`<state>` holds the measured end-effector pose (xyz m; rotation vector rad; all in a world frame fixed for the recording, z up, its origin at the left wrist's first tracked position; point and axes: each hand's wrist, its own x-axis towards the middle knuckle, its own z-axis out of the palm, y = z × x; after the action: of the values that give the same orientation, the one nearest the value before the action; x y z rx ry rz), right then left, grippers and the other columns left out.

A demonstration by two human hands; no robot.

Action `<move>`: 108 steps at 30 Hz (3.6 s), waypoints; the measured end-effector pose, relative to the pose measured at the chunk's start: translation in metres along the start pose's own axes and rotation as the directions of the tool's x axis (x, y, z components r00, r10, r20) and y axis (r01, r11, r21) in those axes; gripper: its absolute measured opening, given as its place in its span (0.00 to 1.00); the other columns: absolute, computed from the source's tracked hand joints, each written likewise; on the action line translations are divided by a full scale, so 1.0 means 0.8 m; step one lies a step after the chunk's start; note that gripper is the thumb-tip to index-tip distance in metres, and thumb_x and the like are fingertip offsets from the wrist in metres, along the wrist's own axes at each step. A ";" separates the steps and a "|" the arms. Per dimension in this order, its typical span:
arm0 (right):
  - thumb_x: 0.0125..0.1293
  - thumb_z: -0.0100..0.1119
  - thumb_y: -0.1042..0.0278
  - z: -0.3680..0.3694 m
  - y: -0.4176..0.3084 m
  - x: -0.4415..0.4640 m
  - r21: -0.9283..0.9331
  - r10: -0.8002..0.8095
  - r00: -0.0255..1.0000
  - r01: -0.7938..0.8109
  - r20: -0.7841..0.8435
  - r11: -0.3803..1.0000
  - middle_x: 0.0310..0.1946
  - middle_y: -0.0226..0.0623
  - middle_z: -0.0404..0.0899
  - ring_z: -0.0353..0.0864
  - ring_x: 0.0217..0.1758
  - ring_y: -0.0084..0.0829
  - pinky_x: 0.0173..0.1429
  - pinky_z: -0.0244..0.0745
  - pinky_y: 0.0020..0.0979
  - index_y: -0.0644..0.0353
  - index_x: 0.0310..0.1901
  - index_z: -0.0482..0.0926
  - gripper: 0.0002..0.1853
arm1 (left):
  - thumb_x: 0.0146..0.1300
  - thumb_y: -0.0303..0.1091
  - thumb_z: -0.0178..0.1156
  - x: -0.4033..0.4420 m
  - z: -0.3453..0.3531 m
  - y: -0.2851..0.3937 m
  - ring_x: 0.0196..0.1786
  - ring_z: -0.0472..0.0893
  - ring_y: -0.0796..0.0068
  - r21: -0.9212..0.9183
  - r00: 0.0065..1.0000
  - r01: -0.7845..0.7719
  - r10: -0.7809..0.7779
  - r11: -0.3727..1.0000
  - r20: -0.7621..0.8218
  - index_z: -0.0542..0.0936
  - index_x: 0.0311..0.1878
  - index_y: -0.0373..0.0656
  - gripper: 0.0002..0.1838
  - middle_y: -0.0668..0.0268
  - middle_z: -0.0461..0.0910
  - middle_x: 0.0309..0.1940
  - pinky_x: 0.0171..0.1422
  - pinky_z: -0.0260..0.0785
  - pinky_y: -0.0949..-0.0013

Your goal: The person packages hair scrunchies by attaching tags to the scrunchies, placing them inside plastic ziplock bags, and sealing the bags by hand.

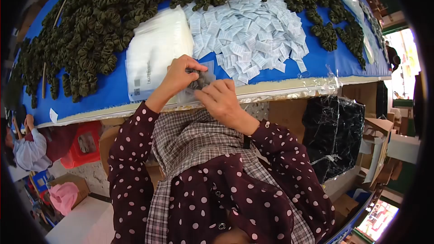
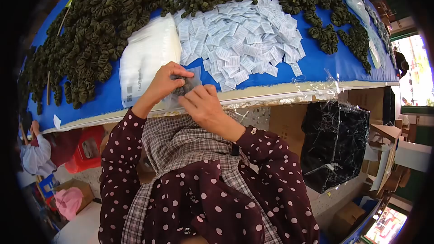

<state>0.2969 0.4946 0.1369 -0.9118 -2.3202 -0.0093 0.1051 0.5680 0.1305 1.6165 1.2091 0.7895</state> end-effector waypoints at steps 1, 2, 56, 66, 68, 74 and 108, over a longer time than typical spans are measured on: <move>0.57 0.75 0.64 0.001 0.003 -0.001 -0.007 -0.002 1.000 0.002 -0.009 1.000 0.43 0.28 0.79 0.75 0.45 0.29 0.56 0.66 0.33 0.55 0.54 0.83 0.22 | 0.48 0.20 0.61 0.002 0.000 0.000 0.41 0.81 0.66 0.006 1.000 -0.010 0.010 1.000 0.001 0.92 0.42 0.44 0.19 0.60 0.83 0.42 0.49 0.74 0.70; 0.58 0.73 0.64 0.000 0.005 -0.004 -0.002 -0.087 0.996 0.087 -0.014 0.996 0.44 0.28 0.79 0.75 0.46 0.28 0.56 0.66 0.33 0.55 0.54 0.83 0.21 | 0.48 0.20 0.62 0.002 0.000 -0.001 0.40 0.81 0.66 0.011 1.000 -0.008 0.008 1.000 0.000 0.92 0.42 0.44 0.18 0.60 0.83 0.43 0.49 0.74 0.70; 0.76 0.58 0.72 -0.033 0.023 -0.039 0.697 0.451 0.777 -0.612 0.440 0.374 0.38 0.37 0.86 0.78 0.34 0.21 0.43 0.75 0.21 0.60 0.46 0.74 0.04 | 0.66 0.27 0.63 -0.172 0.043 -0.002 0.43 0.72 0.71 -0.032 0.865 -0.093 0.064 0.995 -0.497 0.80 0.40 0.44 0.02 0.70 0.79 0.39 0.55 0.63 0.67; 0.79 0.55 0.69 -0.017 0.010 -0.030 0.743 0.567 0.679 -0.649 0.468 0.163 0.31 0.34 0.85 0.77 0.29 0.19 0.37 0.75 0.20 0.60 0.46 0.75 0.04 | 0.69 0.32 0.61 -0.178 0.056 0.010 0.39 0.69 0.69 -0.109 0.779 0.146 -0.183 0.983 -0.600 0.78 0.36 0.42 0.06 0.67 0.75 0.34 0.52 0.62 0.66; 0.79 0.56 0.69 -0.015 0.007 -0.028 0.741 0.595 0.648 -0.660 0.476 0.126 0.29 0.34 0.84 0.76 0.27 0.18 0.35 0.75 0.19 0.60 0.45 0.75 0.05 | 0.69 0.32 0.62 -0.179 0.057 0.006 0.38 0.68 0.69 -0.131 0.765 0.184 -0.226 0.974 -0.604 0.78 0.35 0.42 0.07 0.67 0.75 0.33 0.52 0.62 0.66; 0.78 0.56 0.69 -0.016 0.001 -0.017 0.709 0.655 0.570 -0.701 0.496 0.074 0.26 0.33 0.82 0.74 0.24 0.16 0.31 0.74 0.18 0.61 0.44 0.76 0.05 | 0.70 0.30 0.61 -0.176 0.058 0.000 0.35 0.69 0.74 -0.024 0.750 0.239 -0.200 0.971 -0.631 0.76 0.34 0.40 0.08 0.68 0.75 0.29 0.47 0.65 0.70; 0.70 0.62 0.70 0.000 -0.038 0.000 0.426 0.673 0.723 -0.664 0.157 0.614 0.51 0.42 0.79 0.77 0.53 0.36 0.58 0.70 0.33 0.66 0.57 0.77 0.17 | 0.73 0.63 0.48 -0.160 0.118 -0.011 0.85 0.43 0.38 0.765 0.954 0.167 0.093 0.622 -0.284 0.54 0.81 0.32 0.47 0.36 0.42 0.82 0.79 0.34 0.35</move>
<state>0.2785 0.4715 0.1436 -1.4462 -1.6910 0.8133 0.1462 0.4187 0.0937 2.2062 1.9993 0.4856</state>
